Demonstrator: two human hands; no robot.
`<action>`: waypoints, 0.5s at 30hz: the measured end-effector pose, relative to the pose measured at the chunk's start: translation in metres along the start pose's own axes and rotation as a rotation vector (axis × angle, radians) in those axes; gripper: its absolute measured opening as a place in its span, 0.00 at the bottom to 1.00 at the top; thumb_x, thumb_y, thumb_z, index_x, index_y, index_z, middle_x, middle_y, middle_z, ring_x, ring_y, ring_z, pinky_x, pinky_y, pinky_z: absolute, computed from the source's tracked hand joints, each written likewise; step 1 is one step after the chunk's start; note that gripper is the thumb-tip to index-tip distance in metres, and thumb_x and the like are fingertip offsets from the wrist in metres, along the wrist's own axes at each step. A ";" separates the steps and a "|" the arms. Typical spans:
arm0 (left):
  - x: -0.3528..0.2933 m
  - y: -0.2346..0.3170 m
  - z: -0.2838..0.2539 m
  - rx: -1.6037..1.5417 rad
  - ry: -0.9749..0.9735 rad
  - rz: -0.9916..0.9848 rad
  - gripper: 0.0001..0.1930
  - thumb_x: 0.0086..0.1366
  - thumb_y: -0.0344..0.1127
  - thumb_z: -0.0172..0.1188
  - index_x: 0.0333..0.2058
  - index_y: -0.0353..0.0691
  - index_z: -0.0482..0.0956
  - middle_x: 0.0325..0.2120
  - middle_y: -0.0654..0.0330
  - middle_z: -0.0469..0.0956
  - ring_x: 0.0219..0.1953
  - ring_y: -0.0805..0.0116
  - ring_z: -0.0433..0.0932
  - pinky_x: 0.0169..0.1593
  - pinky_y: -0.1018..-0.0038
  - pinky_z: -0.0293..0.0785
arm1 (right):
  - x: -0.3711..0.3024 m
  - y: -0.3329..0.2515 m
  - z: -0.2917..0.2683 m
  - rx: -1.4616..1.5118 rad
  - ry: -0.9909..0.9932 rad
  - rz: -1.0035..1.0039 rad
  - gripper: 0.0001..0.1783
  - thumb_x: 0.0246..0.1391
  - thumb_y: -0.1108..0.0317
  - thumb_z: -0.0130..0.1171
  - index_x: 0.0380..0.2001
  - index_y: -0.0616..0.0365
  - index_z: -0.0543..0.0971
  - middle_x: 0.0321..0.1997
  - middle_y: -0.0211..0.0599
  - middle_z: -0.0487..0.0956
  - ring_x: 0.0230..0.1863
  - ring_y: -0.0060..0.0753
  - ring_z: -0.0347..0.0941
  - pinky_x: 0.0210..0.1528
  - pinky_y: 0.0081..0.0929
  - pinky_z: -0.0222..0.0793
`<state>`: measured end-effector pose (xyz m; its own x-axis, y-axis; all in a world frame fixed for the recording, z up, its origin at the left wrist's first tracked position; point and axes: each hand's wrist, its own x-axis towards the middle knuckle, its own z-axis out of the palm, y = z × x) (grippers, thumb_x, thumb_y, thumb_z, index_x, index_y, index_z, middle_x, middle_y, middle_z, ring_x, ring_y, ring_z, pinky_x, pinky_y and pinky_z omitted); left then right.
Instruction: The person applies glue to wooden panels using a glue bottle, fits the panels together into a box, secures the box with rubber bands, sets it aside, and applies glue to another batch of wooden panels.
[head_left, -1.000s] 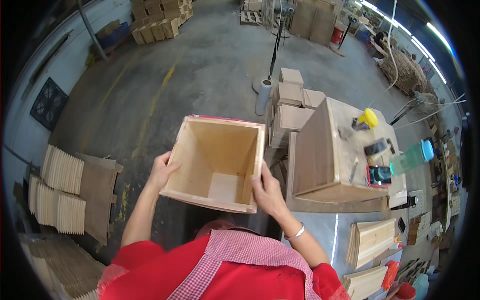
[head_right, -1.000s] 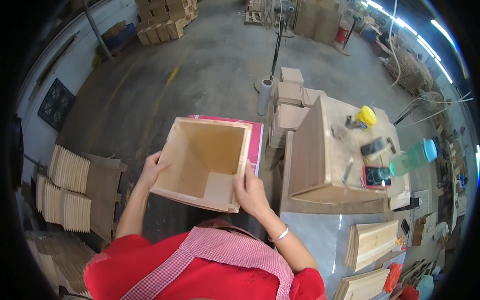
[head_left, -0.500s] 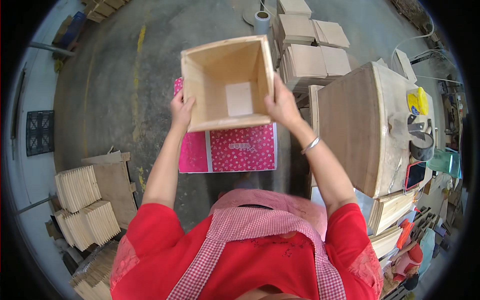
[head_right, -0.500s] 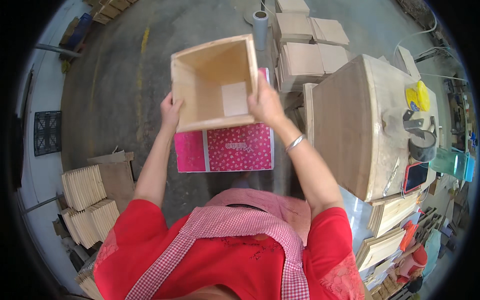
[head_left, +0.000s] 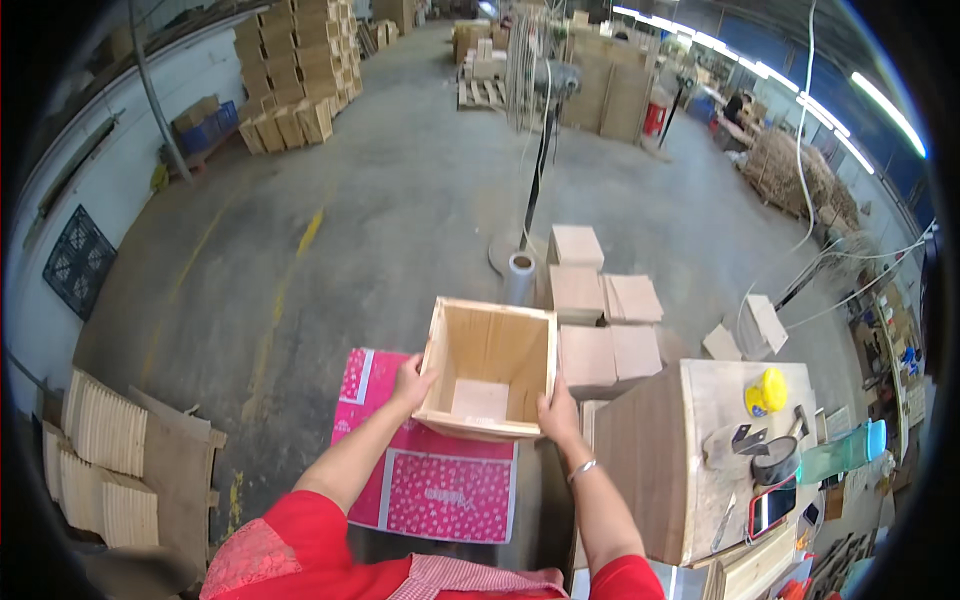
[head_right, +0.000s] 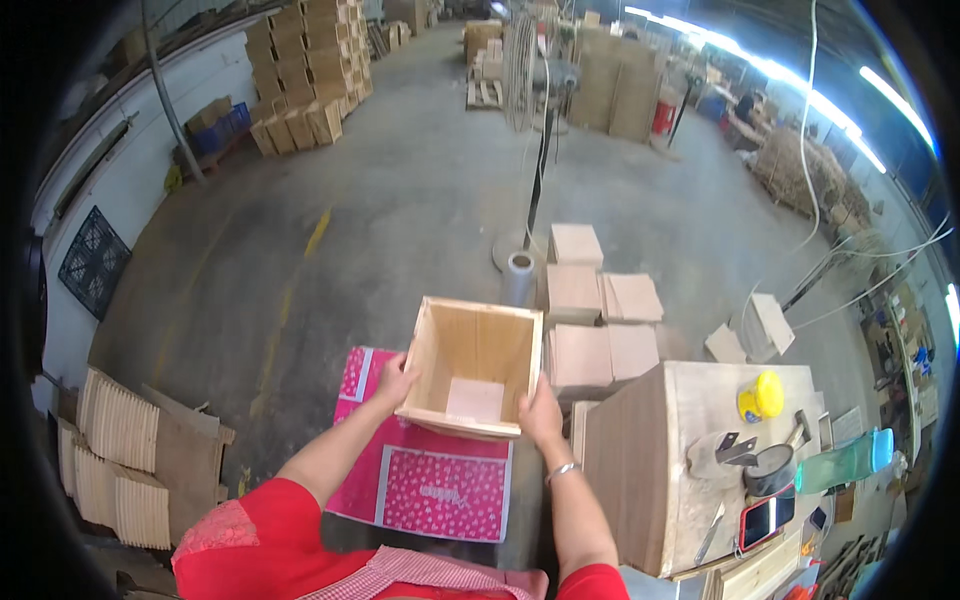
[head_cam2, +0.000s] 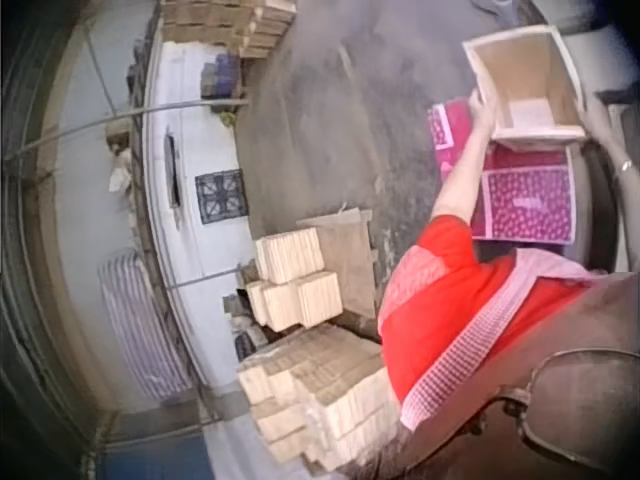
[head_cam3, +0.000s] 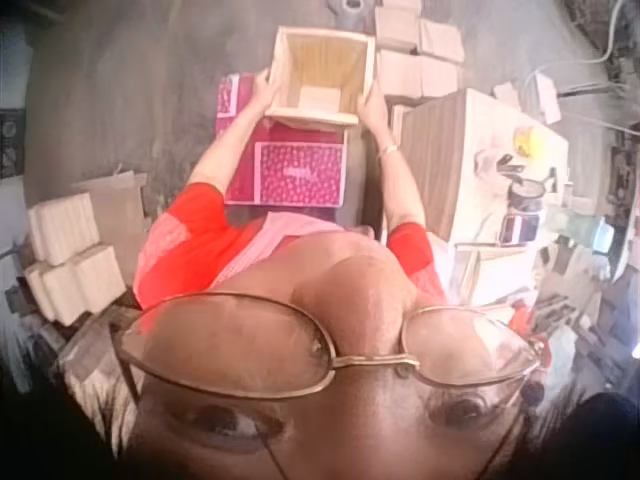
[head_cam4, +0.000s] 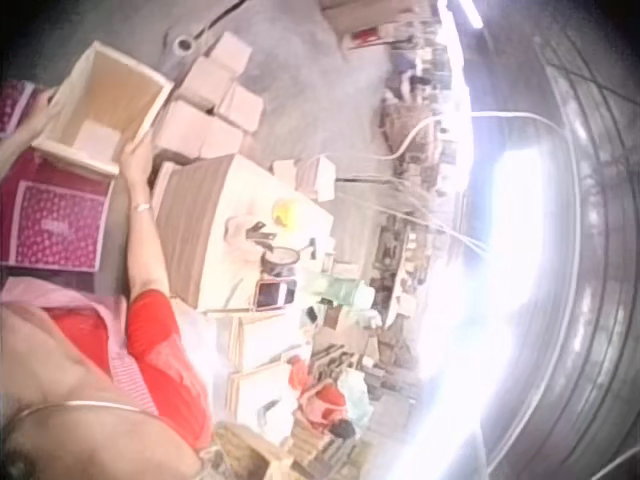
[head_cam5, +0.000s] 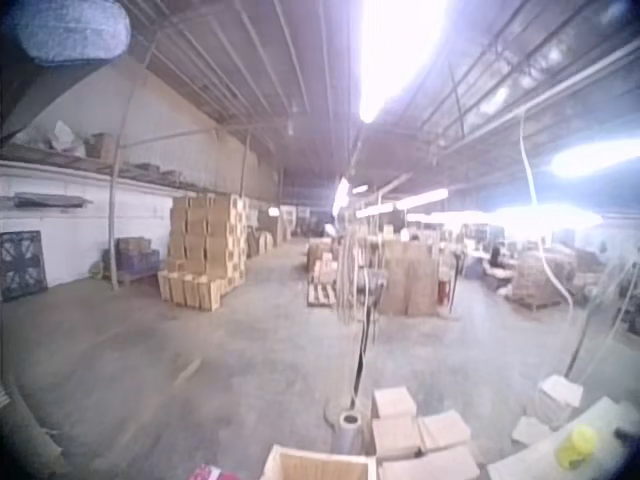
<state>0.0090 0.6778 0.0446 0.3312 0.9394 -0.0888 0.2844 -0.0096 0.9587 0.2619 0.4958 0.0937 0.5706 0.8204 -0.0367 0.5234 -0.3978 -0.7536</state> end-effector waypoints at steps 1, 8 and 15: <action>-0.002 0.000 0.000 -0.039 0.002 0.103 0.21 0.59 0.35 0.64 0.50 0.30 0.77 0.37 0.55 0.84 0.39 0.69 0.82 0.42 0.71 0.77 | -0.006 0.002 -0.003 -0.008 -0.034 -0.016 0.29 0.61 0.58 0.54 0.62 0.60 0.66 0.54 0.66 0.74 0.56 0.65 0.70 0.57 0.49 0.67; -0.037 -0.054 -0.013 -0.256 0.473 -0.222 0.16 0.69 0.42 0.57 0.48 0.36 0.78 0.41 0.54 0.81 0.46 0.64 0.78 0.50 0.67 0.73 | -0.181 0.108 0.021 0.069 0.243 -0.133 0.19 0.63 0.61 0.52 0.49 0.67 0.77 0.48 0.60 0.79 0.50 0.61 0.75 0.54 0.46 0.71; -0.295 -0.178 0.031 0.688 -0.208 -0.332 0.13 0.58 0.46 0.59 0.32 0.45 0.85 0.33 0.51 0.84 0.38 0.49 0.83 0.42 0.55 0.77 | -0.432 0.245 0.035 -0.123 -0.077 0.427 0.09 0.59 0.65 0.59 0.28 0.59 0.81 0.26 0.36 0.73 0.30 0.32 0.67 0.31 0.31 0.64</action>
<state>-0.1110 0.3915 -0.1082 0.2737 0.8476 -0.4547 0.8679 -0.0139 0.4965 0.1214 0.0581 -0.0985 0.7055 0.5984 -0.3798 0.3249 -0.7493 -0.5770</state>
